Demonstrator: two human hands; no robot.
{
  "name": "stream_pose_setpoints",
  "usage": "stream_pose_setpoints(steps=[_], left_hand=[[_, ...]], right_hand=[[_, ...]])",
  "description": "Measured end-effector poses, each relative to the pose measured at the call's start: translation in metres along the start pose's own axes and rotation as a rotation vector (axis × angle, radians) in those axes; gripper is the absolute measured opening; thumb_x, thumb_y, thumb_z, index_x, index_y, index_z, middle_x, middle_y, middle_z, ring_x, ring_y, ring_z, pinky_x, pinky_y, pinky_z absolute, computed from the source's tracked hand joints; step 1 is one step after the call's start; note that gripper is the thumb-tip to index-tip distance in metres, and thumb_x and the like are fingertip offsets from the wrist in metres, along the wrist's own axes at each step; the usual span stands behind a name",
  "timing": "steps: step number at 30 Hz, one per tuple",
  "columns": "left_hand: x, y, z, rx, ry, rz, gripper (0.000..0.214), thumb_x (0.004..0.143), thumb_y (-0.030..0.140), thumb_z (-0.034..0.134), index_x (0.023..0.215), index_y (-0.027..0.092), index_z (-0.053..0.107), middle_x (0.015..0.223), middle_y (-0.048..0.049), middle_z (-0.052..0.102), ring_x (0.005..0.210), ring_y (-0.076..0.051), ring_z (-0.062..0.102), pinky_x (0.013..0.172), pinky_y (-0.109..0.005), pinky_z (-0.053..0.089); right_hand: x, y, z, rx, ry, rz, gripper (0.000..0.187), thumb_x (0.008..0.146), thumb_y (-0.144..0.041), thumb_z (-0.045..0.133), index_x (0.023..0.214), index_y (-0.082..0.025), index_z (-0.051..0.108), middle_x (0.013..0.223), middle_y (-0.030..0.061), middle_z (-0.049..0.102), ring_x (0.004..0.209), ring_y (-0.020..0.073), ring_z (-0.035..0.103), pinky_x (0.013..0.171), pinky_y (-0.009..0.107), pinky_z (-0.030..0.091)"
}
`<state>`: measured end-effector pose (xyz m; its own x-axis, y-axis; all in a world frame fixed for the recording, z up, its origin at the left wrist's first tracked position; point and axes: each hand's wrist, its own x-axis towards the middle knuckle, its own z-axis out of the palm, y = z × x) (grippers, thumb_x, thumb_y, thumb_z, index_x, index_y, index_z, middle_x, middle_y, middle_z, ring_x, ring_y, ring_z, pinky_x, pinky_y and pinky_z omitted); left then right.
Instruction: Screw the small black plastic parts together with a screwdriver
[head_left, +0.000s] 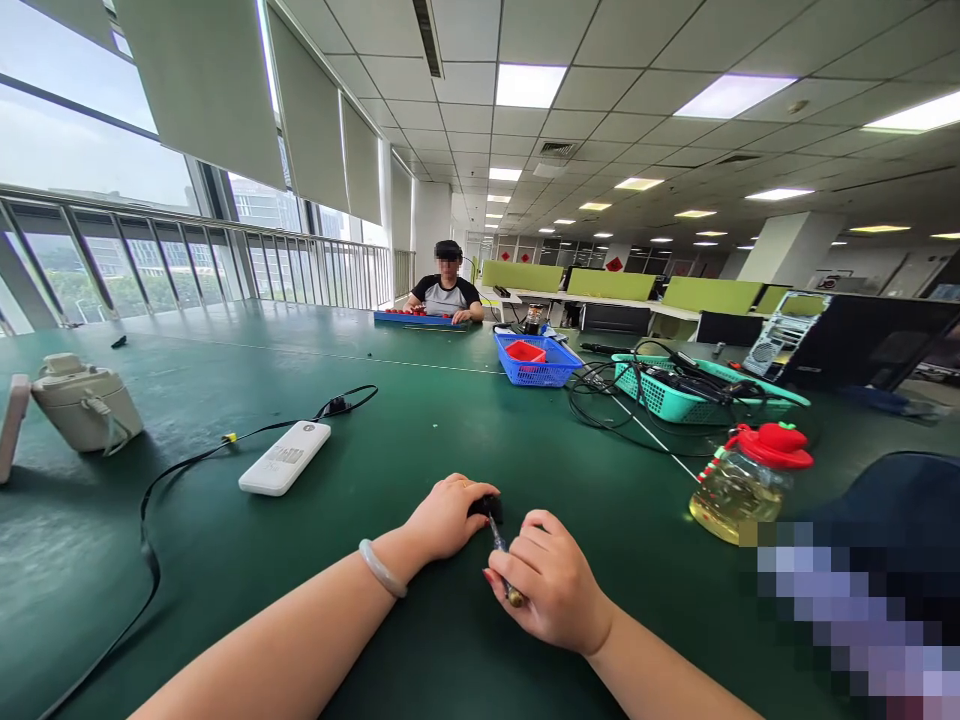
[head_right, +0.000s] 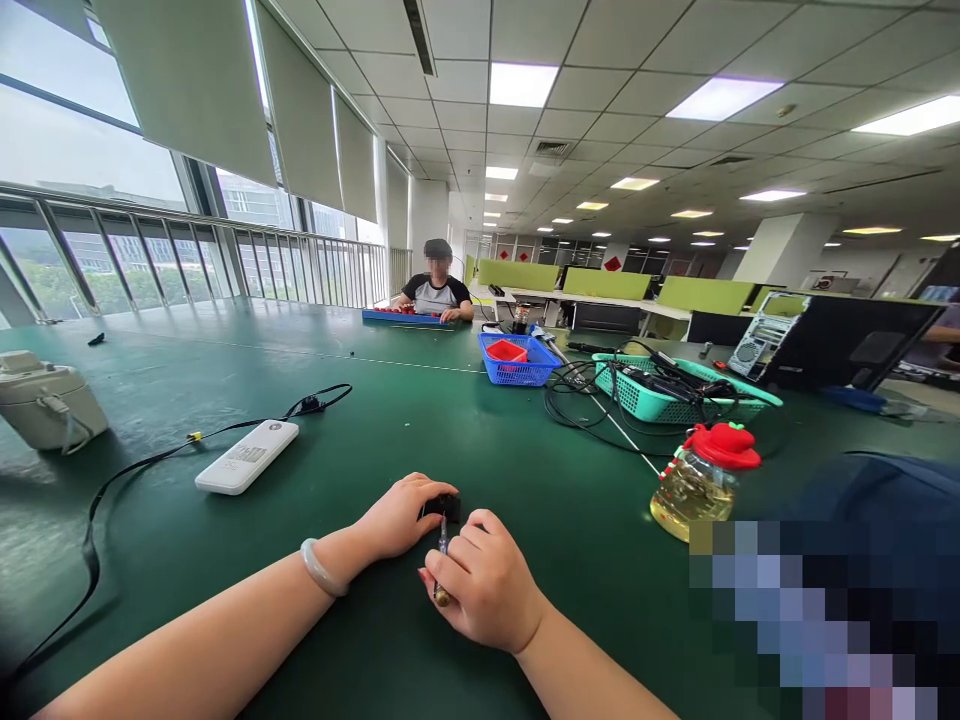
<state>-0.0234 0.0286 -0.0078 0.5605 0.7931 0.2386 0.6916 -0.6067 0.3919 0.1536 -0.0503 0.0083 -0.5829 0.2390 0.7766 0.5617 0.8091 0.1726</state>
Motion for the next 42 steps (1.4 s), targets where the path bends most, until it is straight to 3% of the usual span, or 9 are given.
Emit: stream_pose_setpoints(steps=[12, 20, 34, 42], left_hand=[[-0.001, 0.001, 0.000, -0.026, -0.005, -0.040, 0.040, 0.082, 0.021, 0.060, 0.122, 0.027, 0.060, 0.113, -0.0023, 0.068, 0.111, -0.022, 0.055, 0.101, -0.036, 0.043], [-0.001, 0.000, 0.001, -0.008, 0.014, -0.048, 0.041, 0.080, 0.022, 0.061, 0.121, 0.027, 0.061, 0.109, -0.0032, 0.069, 0.109, -0.023, 0.056, 0.099, -0.038, 0.044], [0.002, 0.005, -0.001, -0.025, -0.006, -0.065, 0.044, 0.080, 0.020, 0.058, 0.123, 0.027, 0.059, 0.113, -0.0029, 0.068, 0.112, -0.024, 0.054, 0.100, -0.038, 0.042], [0.002, 0.003, -0.001, -0.036, -0.016, -0.070, 0.045, 0.079, 0.019, 0.058, 0.122, 0.028, 0.059, 0.113, -0.0018, 0.068, 0.112, -0.024, 0.053, 0.101, -0.038, 0.041]], right_hand=[[-0.001, -0.002, 0.003, -0.021, -0.025, -0.028, 0.009, 0.086, -0.016, 0.055, 0.081, -0.021, 0.062, 0.058, -0.0016, 0.052, 0.056, 0.0134, 0.043, 0.069, 0.035, 0.038], [0.002, -0.007, 0.006, -0.022, -0.047, -0.034, 0.020, 0.088, -0.017, 0.052, 0.071, -0.020, 0.060, 0.054, -0.0019, 0.050, 0.054, 0.0128, 0.040, 0.066, 0.033, 0.036], [-0.009, -0.020, 0.032, -0.099, -0.249, -0.014, 0.022, 0.086, -0.020, 0.050, 0.063, -0.019, 0.049, 0.056, -0.0014, 0.052, 0.055, 0.0132, 0.040, 0.066, 0.032, 0.025], [-0.007, -0.025, 0.036, -0.122, -0.277, 0.028, 0.020, 0.082, -0.016, 0.051, 0.063, -0.019, 0.049, 0.057, -0.0008, 0.054, 0.054, 0.0138, 0.041, 0.067, 0.033, 0.025]])
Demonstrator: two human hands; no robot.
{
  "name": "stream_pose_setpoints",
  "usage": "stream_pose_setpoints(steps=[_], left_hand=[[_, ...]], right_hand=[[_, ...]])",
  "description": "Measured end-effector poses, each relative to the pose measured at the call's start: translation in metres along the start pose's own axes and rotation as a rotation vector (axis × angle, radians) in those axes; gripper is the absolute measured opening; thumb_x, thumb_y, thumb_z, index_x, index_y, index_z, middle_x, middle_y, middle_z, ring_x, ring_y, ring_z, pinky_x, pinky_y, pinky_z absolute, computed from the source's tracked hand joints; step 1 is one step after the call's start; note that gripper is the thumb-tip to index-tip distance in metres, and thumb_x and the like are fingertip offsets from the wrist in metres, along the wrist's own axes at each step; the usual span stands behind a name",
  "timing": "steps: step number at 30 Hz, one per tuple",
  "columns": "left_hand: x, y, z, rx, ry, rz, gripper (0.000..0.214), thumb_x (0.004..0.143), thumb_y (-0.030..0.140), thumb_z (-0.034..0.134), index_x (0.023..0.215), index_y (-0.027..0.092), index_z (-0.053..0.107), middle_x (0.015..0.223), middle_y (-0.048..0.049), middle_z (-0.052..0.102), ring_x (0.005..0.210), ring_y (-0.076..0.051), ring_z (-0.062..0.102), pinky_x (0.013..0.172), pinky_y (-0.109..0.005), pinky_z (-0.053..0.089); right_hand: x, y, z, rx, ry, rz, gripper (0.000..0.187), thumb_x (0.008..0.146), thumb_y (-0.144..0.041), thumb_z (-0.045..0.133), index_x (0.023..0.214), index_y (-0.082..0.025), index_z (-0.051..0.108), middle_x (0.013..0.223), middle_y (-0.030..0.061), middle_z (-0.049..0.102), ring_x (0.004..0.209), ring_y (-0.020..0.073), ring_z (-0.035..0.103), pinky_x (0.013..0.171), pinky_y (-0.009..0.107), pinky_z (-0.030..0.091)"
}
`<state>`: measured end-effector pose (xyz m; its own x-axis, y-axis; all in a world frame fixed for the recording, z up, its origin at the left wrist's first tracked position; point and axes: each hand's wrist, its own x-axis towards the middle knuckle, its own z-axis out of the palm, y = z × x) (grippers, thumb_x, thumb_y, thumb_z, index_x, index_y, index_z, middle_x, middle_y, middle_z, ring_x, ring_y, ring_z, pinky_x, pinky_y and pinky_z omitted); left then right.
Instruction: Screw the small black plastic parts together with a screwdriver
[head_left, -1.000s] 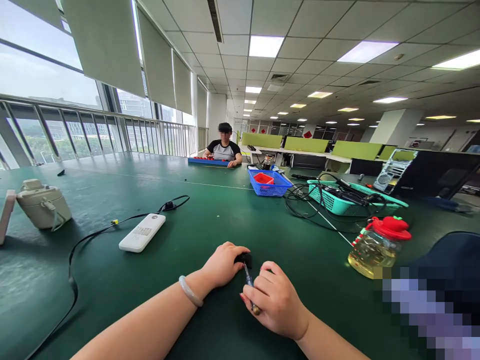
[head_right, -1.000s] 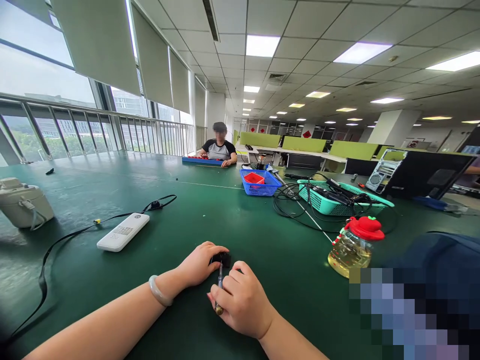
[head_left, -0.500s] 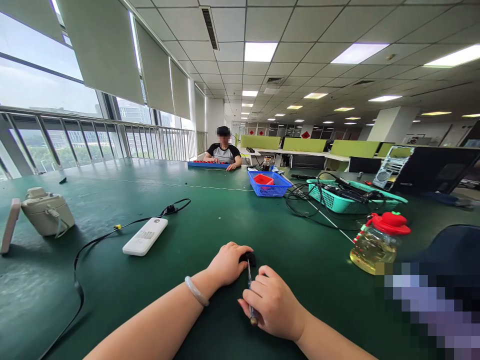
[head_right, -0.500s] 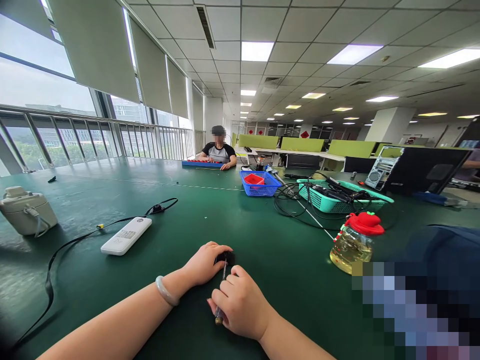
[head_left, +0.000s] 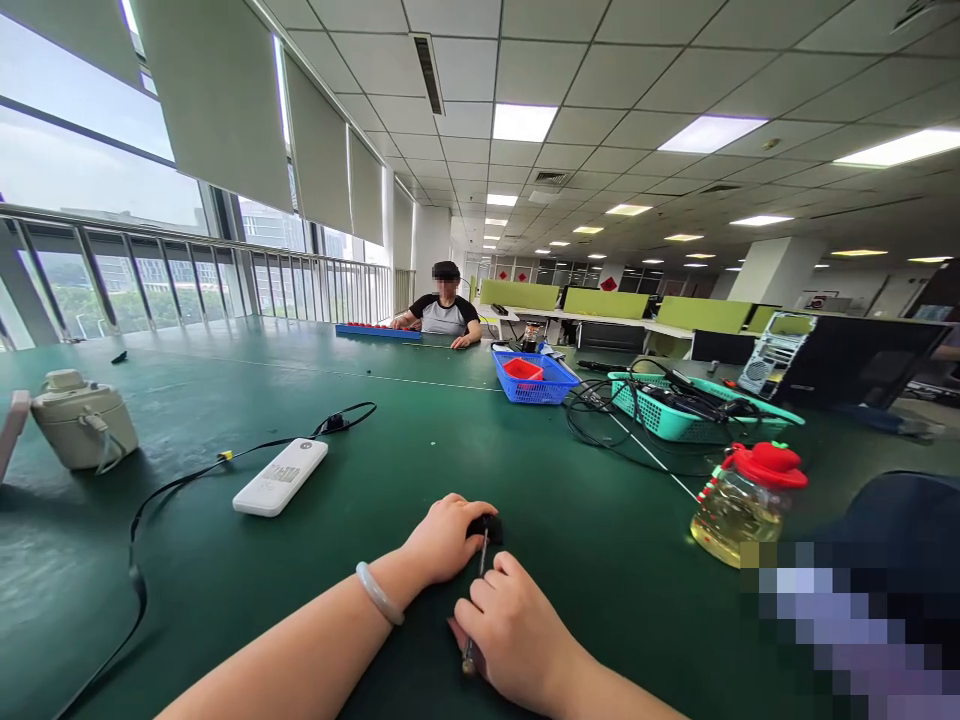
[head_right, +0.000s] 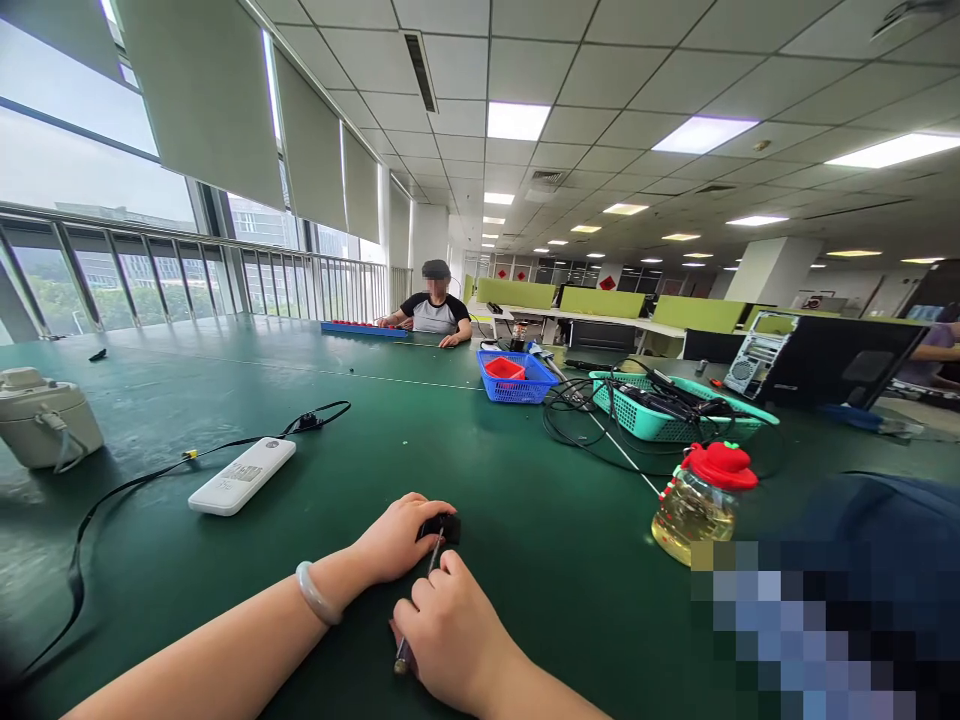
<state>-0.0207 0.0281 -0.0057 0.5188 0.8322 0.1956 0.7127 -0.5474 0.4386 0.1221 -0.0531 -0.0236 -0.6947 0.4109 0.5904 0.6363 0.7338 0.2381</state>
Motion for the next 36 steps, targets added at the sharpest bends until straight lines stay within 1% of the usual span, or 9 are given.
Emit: stream_pose_setpoints(steps=[4, 7, 12, 18, 23, 29, 36], left_hand=[[0.000, 0.003, -0.002, 0.015, -0.009, -0.009, 0.046, 0.080, 0.021, 0.058, 0.125, 0.028, 0.058, 0.113, -0.0033, 0.068, 0.114, -0.024, 0.052, 0.102, -0.039, 0.041], [0.000, 0.004, -0.002, 0.027, -0.011, -0.008, 0.046, 0.080, 0.022, 0.058, 0.126, 0.028, 0.057, 0.112, -0.0040, 0.067, 0.115, -0.025, 0.051, 0.102, -0.040, 0.041], [0.000, 0.002, 0.000, 0.022, -0.015, -0.008, 0.045, 0.080, 0.022, 0.058, 0.125, 0.029, 0.057, 0.110, -0.0041, 0.067, 0.113, -0.024, 0.052, 0.101, -0.040, 0.042], [-0.001, 0.002, -0.001, 0.012, -0.027, -0.012, 0.046, 0.081, 0.022, 0.057, 0.126, 0.029, 0.056, 0.110, -0.0046, 0.067, 0.116, -0.025, 0.050, 0.102, -0.041, 0.041], [0.000, 0.001, 0.000, 0.010, -0.028, -0.018, 0.045, 0.081, 0.023, 0.057, 0.126, 0.029, 0.056, 0.111, -0.0043, 0.066, 0.116, -0.025, 0.050, 0.102, -0.041, 0.041], [0.001, 0.001, 0.001, 0.018, -0.025, -0.013, 0.045, 0.081, 0.023, 0.057, 0.126, 0.029, 0.056, 0.112, -0.0032, 0.067, 0.117, -0.025, 0.050, 0.103, -0.041, 0.040], [0.000, 0.005, -0.002, 0.015, -0.024, -0.022, 0.045, 0.081, 0.022, 0.057, 0.125, 0.029, 0.057, 0.112, -0.0038, 0.067, 0.116, -0.025, 0.050, 0.103, -0.041, 0.040]], right_hand=[[-0.002, 0.007, -0.008, 0.067, -0.014, -0.005, 0.021, 0.082, -0.018, 0.054, 0.061, -0.019, 0.050, 0.057, -0.0013, 0.054, 0.055, 0.0133, 0.042, 0.069, 0.032, 0.027], [-0.004, 0.012, -0.013, 0.128, 0.000, 0.039, 0.021, 0.080, -0.018, 0.055, 0.060, -0.019, 0.051, 0.056, -0.0019, 0.053, 0.054, 0.0120, 0.040, 0.068, 0.031, 0.027], [-0.006, 0.014, -0.013, 0.190, 0.026, 0.079, 0.020, 0.078, -0.017, 0.056, 0.059, -0.018, 0.050, 0.055, -0.0028, 0.051, 0.053, 0.0112, 0.036, 0.067, 0.030, 0.028], [-0.006, 0.014, -0.011, 0.204, 0.032, 0.081, 0.021, 0.079, -0.018, 0.054, 0.059, -0.018, 0.050, 0.055, -0.0027, 0.050, 0.053, 0.0111, 0.034, 0.067, 0.029, 0.028], [-0.006, 0.014, -0.010, 0.214, 0.034, 0.090, 0.020, 0.079, -0.018, 0.055, 0.060, -0.018, 0.050, 0.055, -0.0027, 0.051, 0.053, 0.0110, 0.035, 0.068, 0.029, 0.028], [-0.007, 0.014, -0.010, 0.193, 0.010, 0.091, 0.020, 0.080, -0.018, 0.054, 0.060, -0.019, 0.049, 0.055, -0.0027, 0.051, 0.053, 0.0111, 0.036, 0.067, 0.030, 0.028], [-0.007, 0.014, -0.011, 0.165, -0.010, 0.089, 0.020, 0.080, -0.019, 0.053, 0.060, -0.019, 0.050, 0.055, -0.0021, 0.051, 0.052, 0.0113, 0.037, 0.067, 0.030, 0.029]])
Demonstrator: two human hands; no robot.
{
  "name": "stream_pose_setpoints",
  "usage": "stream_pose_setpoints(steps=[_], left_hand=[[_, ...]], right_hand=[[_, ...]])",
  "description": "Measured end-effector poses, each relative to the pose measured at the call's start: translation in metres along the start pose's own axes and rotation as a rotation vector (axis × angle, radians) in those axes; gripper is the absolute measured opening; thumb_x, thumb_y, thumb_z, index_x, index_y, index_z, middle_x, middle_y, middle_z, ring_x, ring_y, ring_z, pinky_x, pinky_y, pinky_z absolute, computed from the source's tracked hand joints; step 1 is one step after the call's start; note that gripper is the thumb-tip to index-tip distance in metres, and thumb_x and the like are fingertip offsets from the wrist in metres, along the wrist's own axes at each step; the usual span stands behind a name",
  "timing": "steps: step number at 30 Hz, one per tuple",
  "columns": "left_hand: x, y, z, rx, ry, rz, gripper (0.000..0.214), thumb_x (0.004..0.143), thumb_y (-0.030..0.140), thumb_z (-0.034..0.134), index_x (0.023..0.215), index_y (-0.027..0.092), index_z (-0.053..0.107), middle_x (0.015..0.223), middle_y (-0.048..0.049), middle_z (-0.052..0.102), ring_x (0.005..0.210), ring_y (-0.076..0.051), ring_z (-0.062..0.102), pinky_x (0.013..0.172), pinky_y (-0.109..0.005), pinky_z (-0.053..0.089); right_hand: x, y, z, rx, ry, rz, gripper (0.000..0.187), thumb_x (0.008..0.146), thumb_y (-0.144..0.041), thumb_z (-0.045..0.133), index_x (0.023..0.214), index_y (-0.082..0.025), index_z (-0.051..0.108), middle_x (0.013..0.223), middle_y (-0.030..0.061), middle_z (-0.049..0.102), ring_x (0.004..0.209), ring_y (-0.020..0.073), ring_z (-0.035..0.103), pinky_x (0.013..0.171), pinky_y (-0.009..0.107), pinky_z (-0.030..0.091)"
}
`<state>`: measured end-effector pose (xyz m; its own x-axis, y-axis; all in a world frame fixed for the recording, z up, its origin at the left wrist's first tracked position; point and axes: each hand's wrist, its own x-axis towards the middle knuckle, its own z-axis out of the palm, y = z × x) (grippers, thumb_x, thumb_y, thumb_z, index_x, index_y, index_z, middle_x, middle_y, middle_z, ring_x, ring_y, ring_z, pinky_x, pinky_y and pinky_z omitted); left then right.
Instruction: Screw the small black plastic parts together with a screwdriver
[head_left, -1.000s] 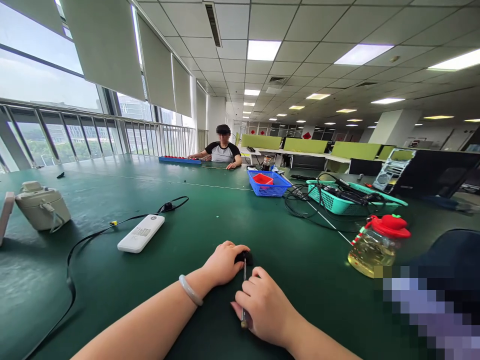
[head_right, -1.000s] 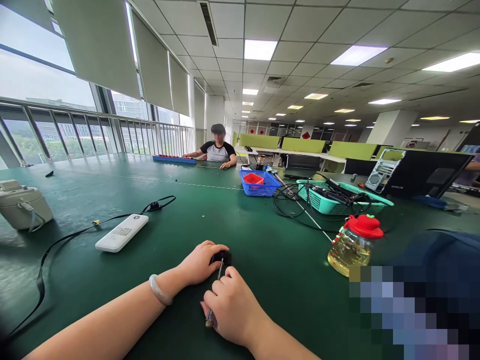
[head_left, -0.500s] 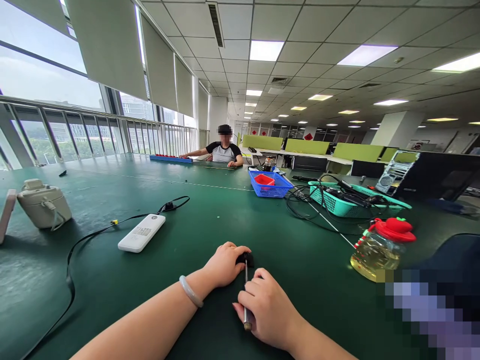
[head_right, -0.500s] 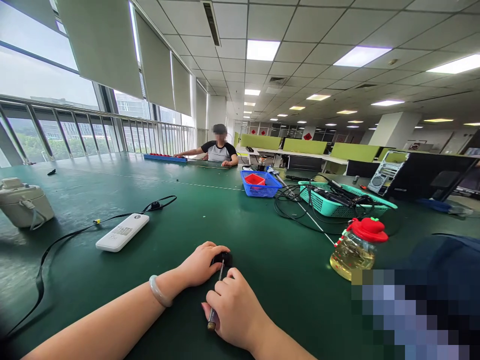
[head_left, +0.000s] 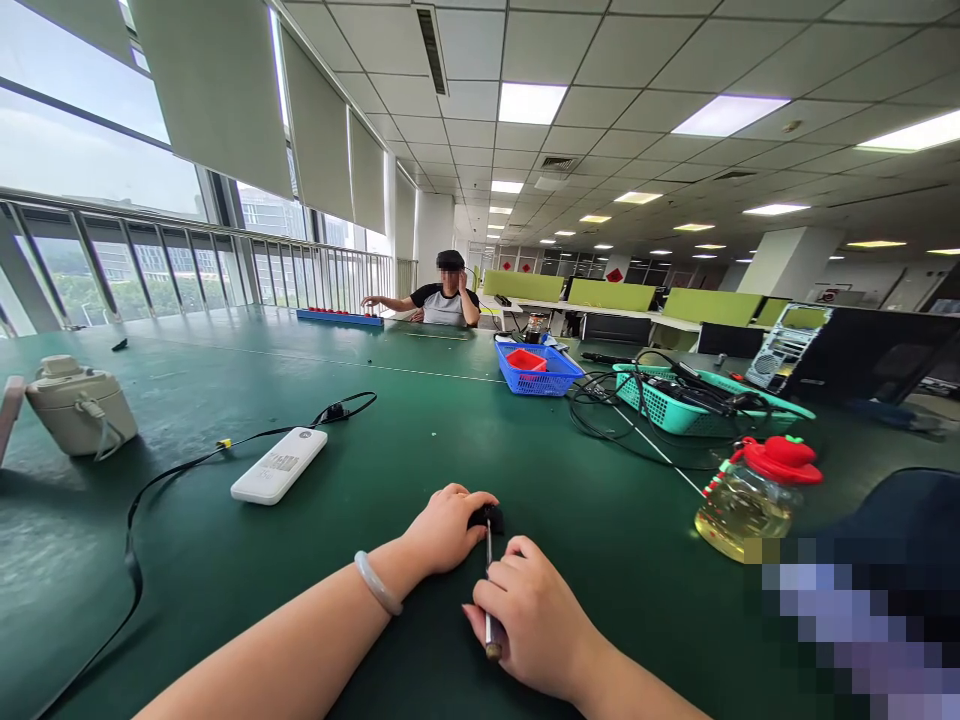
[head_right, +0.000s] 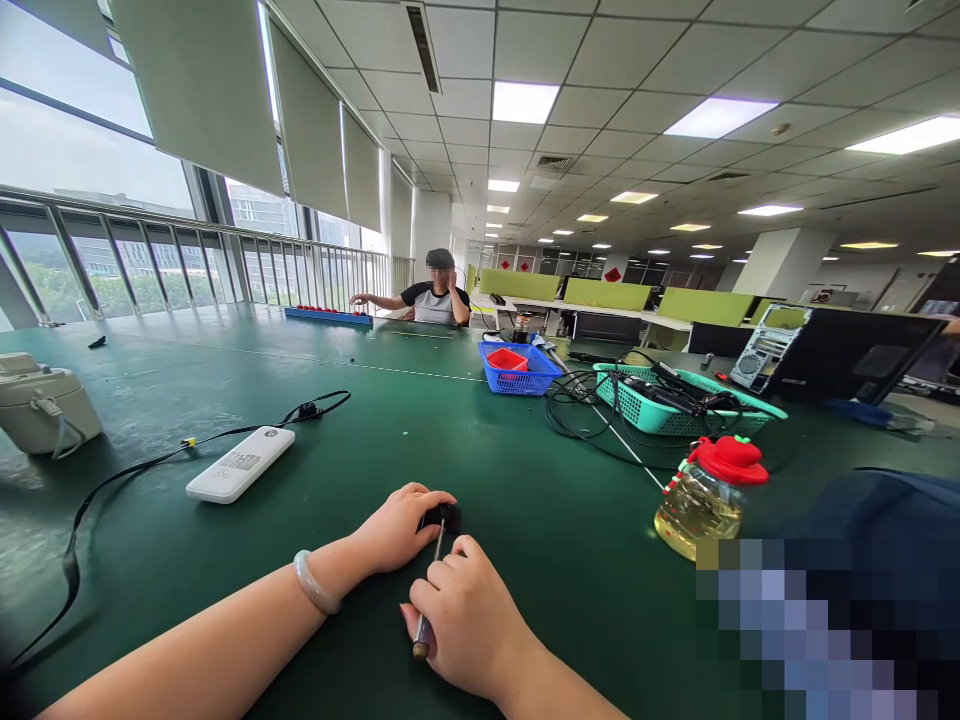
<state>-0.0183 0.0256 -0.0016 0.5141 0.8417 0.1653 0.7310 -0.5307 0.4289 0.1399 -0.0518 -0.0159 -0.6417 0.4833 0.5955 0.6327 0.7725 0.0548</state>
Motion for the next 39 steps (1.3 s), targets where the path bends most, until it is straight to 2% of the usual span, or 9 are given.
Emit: stream_pose_setpoints(steps=[4, 14, 20, 39], left_hand=[[0.0001, -0.0002, 0.0000, 0.005, -0.011, -0.008, 0.045, 0.081, 0.023, 0.057, 0.125, 0.029, 0.057, 0.113, -0.0037, 0.067, 0.118, -0.025, 0.049, 0.104, -0.042, 0.039], [0.0006, -0.0019, 0.0028, 0.018, 0.008, -0.015, 0.047, 0.081, 0.024, 0.057, 0.128, 0.029, 0.056, 0.115, -0.0060, 0.065, 0.119, -0.025, 0.047, 0.104, -0.043, 0.037], [0.0008, -0.0018, 0.0027, 0.020, 0.012, -0.031, 0.051, 0.081, 0.025, 0.059, 0.131, 0.026, 0.052, 0.118, -0.0075, 0.063, 0.120, -0.025, 0.048, 0.105, -0.043, 0.037], [0.0002, 0.0008, 0.0004, 0.020, 0.005, -0.049, 0.045, 0.081, 0.026, 0.059, 0.126, 0.027, 0.057, 0.118, -0.0071, 0.063, 0.120, -0.025, 0.048, 0.105, -0.042, 0.037]], right_hand=[[0.0007, -0.0008, -0.0006, -0.005, 0.008, -0.002, 0.021, 0.081, -0.019, 0.053, 0.060, -0.019, 0.049, 0.055, -0.0024, 0.051, 0.052, 0.0112, 0.037, 0.068, 0.031, 0.030], [0.0006, -0.0022, -0.0037, -0.061, 0.046, -0.034, 0.020, 0.081, -0.017, 0.052, 0.062, -0.019, 0.051, 0.055, -0.0029, 0.052, 0.054, 0.0117, 0.042, 0.085, 0.035, 0.033], [0.0032, -0.0042, -0.0081, -0.095, 0.055, -0.044, 0.020, 0.081, -0.016, 0.051, 0.062, -0.020, 0.052, 0.055, -0.0023, 0.053, 0.054, 0.0127, 0.042, 0.085, 0.036, 0.034], [0.0038, -0.0054, -0.0094, -0.099, 0.067, -0.028, 0.024, 0.085, -0.018, 0.050, 0.062, -0.020, 0.051, 0.054, -0.0026, 0.051, 0.054, 0.0121, 0.041, 0.083, 0.036, 0.033]])
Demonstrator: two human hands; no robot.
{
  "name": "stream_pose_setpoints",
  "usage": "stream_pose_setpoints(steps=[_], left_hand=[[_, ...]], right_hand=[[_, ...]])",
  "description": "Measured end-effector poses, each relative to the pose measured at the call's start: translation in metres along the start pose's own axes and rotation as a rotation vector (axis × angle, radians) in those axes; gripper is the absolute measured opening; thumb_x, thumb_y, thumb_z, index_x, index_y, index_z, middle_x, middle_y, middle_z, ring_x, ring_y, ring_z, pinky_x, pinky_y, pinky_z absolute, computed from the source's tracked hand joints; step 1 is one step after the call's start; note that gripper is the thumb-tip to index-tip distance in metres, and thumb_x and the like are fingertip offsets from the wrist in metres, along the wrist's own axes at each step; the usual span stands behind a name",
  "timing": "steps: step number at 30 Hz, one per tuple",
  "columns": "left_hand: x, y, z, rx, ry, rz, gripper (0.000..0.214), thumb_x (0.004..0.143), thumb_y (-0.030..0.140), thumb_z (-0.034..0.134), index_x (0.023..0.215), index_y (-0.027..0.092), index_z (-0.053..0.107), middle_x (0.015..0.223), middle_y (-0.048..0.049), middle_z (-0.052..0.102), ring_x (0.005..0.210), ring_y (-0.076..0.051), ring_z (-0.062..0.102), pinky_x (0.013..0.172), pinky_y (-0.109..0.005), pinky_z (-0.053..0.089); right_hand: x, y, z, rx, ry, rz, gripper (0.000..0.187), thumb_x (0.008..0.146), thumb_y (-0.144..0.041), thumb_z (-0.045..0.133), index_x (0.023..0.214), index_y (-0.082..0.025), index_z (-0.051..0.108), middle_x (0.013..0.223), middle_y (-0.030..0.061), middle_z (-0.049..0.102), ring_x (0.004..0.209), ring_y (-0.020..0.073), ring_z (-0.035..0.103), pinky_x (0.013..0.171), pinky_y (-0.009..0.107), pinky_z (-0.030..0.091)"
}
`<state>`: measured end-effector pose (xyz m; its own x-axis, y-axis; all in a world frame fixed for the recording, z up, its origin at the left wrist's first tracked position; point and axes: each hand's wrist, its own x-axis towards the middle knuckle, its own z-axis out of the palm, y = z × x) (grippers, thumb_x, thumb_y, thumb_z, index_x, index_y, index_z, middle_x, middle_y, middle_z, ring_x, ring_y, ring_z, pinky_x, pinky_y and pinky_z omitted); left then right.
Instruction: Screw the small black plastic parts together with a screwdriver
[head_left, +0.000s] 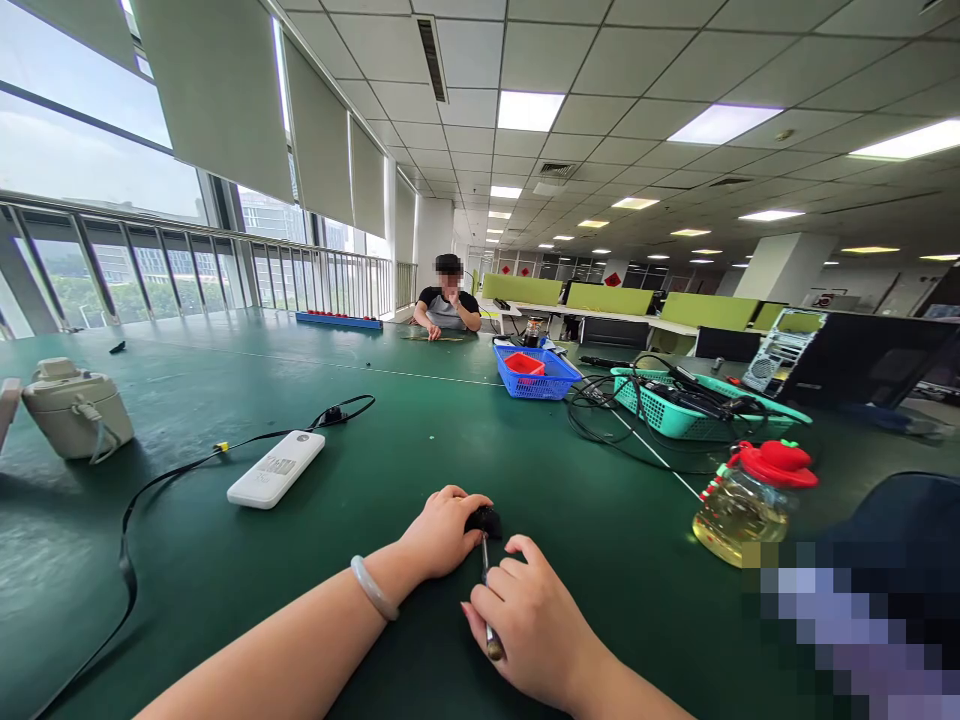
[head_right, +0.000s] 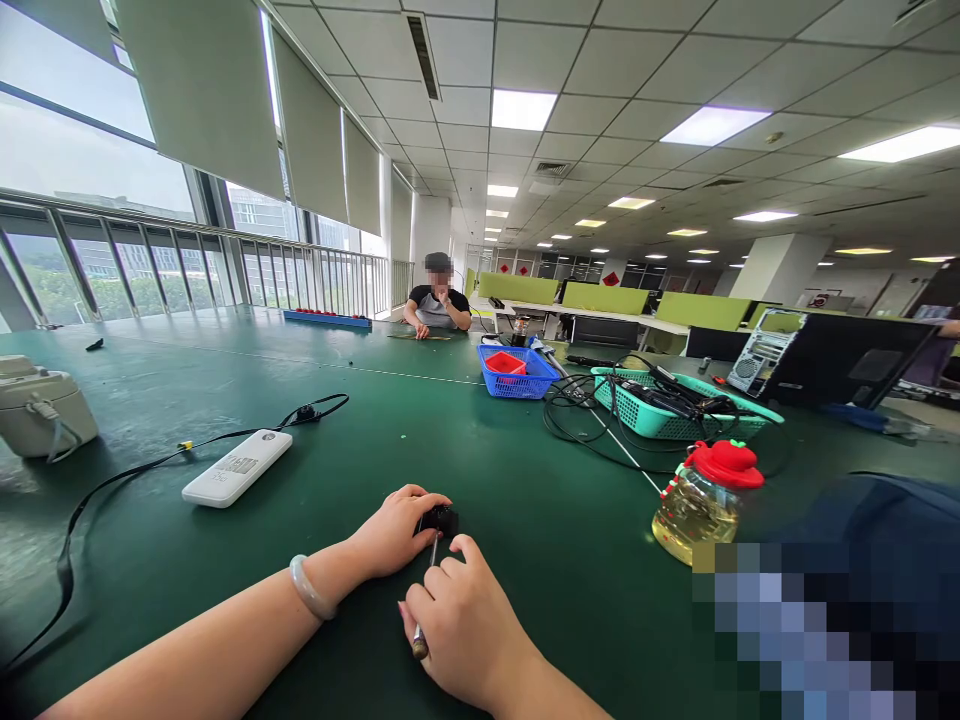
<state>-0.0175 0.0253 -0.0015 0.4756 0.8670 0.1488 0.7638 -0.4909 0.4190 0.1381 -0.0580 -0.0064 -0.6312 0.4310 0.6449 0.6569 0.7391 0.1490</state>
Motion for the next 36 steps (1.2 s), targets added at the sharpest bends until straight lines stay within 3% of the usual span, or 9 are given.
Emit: stream_pose_setpoints(steps=[36], left_hand=[[0.0003, -0.0001, -0.0008, -0.008, 0.003, 0.000, 0.044, 0.081, 0.027, 0.059, 0.125, 0.027, 0.058, 0.117, -0.0062, 0.064, 0.119, -0.025, 0.049, 0.105, -0.040, 0.037]], right_hand=[[0.0025, 0.0010, -0.0012, -0.018, 0.081, -0.003, 0.024, 0.084, -0.017, 0.050, 0.060, -0.019, 0.050, 0.053, -0.0028, 0.049, 0.053, 0.0122, 0.037, 0.084, 0.035, 0.033]])
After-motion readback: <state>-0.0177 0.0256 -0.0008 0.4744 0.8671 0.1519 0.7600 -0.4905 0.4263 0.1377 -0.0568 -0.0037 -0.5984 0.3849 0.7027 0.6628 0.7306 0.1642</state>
